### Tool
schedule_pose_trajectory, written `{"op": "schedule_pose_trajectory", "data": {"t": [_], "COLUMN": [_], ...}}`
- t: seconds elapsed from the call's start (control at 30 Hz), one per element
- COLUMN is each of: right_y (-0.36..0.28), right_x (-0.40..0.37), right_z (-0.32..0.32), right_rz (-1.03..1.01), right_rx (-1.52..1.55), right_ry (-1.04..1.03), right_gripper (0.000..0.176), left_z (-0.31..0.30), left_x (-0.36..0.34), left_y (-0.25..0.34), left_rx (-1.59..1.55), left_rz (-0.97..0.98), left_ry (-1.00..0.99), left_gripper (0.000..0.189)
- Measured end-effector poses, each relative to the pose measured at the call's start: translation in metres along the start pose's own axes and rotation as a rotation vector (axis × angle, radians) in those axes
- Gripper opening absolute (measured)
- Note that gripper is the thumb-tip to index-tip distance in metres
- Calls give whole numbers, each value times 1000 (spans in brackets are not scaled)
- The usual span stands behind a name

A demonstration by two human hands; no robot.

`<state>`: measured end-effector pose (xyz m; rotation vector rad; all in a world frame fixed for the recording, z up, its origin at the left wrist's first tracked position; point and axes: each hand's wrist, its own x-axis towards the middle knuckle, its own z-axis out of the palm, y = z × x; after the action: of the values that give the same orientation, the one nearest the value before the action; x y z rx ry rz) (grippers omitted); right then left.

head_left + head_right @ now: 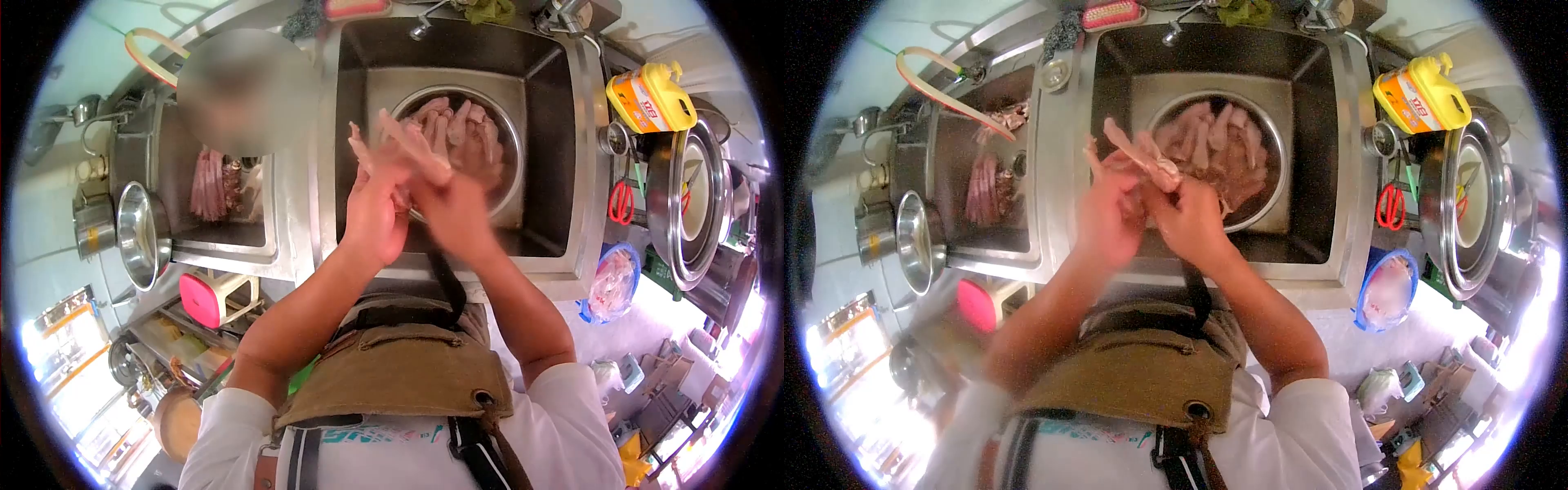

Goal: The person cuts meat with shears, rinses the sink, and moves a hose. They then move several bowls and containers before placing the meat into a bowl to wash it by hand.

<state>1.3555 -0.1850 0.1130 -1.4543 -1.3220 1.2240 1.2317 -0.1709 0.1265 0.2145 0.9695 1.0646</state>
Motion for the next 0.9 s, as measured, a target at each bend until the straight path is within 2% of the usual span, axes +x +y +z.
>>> {"op": "schedule_pose_trajectory", "data": {"t": [0.07,0.17,0.27,0.37,0.43,0.57,0.67,0.77,0.8,0.9], "right_y": [-5,5,-2,5,16,3,15,25,23,12], "right_x": [-1,-2,-4,-4,-3,-4,-11,-18,-18,-16], "right_z": [-3,-2,-6,-8,-6,-15,-16,-14,-13,-8], "right_rz": [10,-68,-5,35,-70,-56,39,114,120,96], "right_rx": [-3,-27,-17,-101,-114,-200,-135,144,160,188], "right_ry": [-10,-5,1,-47,-47,-152,-181,-153,-141,-84], "right_gripper": [20,16,16,19,21,22,18,14,13,12], "left_z": [0,5,18,6,1,5,-10,-6,-7,-12], "left_x": [-2,-8,-10,-5,-5,-7,6,10,9,12], "left_y": [-1,4,1,-3,-5,-6,-2,18,23,22], "left_rx": [32,181,-5,14,51,37,170,42,82,-84], "left_rz": [62,91,124,77,73,71,131,2,1,-85], "left_ry": [-54,45,73,1,-5,30,-12,7,-47,-53], "left_gripper": [37,37,39,39,39,39,37,34,21,23]}}
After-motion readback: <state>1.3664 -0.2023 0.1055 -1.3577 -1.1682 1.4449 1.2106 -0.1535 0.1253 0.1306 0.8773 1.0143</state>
